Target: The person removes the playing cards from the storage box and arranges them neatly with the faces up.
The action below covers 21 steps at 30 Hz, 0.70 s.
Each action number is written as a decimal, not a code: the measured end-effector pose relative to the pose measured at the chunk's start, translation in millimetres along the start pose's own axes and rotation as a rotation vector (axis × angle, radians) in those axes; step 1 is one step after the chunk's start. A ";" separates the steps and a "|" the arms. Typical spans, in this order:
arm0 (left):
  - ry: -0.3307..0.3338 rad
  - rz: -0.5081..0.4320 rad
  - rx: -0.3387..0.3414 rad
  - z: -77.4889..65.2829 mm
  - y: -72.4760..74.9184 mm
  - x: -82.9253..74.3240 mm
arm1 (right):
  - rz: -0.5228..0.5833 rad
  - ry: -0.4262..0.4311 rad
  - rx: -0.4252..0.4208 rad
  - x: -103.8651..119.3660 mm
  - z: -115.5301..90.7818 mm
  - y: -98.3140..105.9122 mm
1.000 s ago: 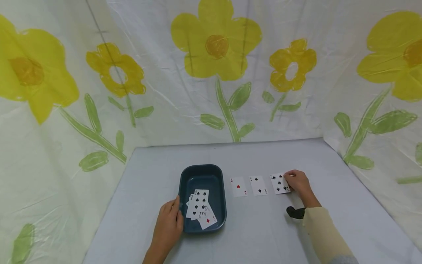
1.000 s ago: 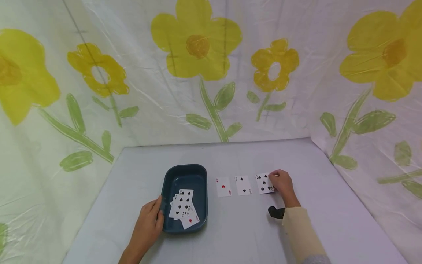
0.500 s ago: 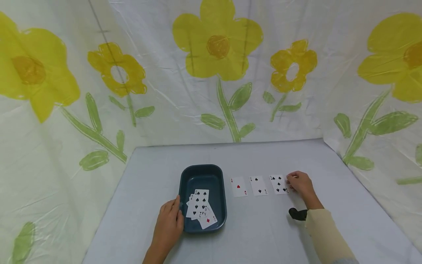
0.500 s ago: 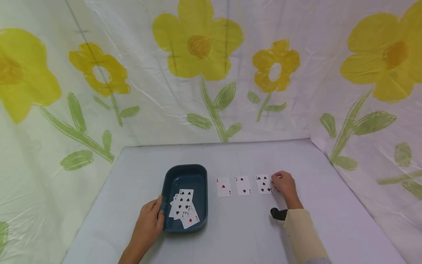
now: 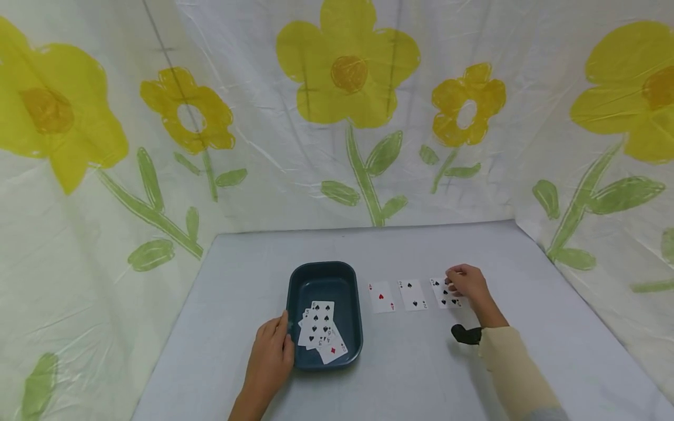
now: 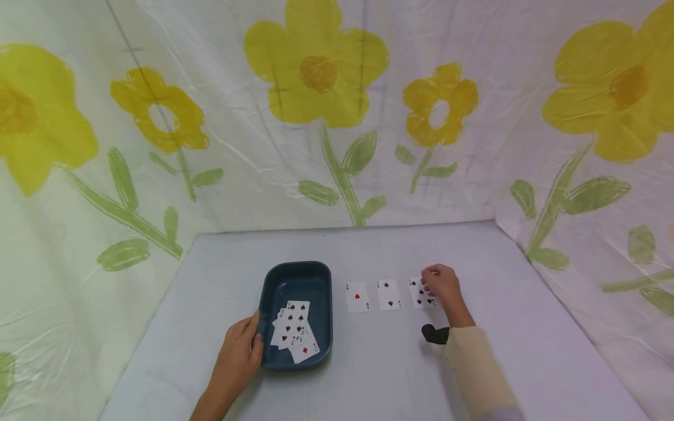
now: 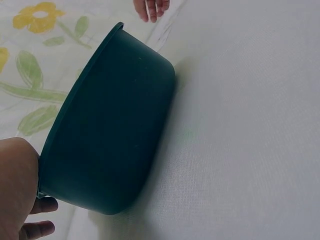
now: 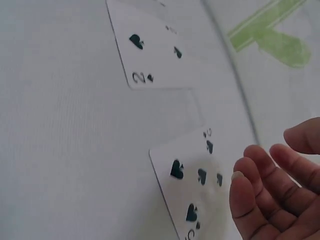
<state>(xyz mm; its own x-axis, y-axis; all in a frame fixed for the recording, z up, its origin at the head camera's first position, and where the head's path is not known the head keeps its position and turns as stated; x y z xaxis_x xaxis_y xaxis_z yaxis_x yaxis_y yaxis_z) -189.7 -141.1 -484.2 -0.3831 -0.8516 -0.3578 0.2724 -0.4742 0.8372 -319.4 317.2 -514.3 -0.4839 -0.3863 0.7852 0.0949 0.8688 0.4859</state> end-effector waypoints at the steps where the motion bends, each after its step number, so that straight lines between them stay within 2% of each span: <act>1: 0.002 0.001 0.001 -0.1 -0.1 0.1 | 0.017 0.001 0.012 2.2 0.0 -3.7; 8: 0.009 -0.002 0.007 0.0 -1.9 0.5 | 0.134 -0.012 0.088 18.8 -6.0 -32.5; 21: 0.035 -0.001 0.035 0.2 -2.1 1.3 | 0.137 0.029 0.174 57.8 -16.7 -71.1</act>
<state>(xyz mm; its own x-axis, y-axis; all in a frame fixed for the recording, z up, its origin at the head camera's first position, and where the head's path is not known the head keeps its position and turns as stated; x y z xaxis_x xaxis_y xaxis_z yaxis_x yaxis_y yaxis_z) -191.0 -141.2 -486.3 -0.3524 -0.8586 -0.3723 0.2412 -0.4677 0.8503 -339.6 227.9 -497.0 -0.4516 -0.2673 0.8512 0.0052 0.9533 0.3021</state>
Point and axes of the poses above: each hand's wrist, its own z-axis towards the middle knuckle, its own y-axis out of the back of the hand, x = y × z, the point moved 9 cm from there along z, towards the middle knuckle, and after that the axes turned 12 degrees about -y, right-handed, at the moved point
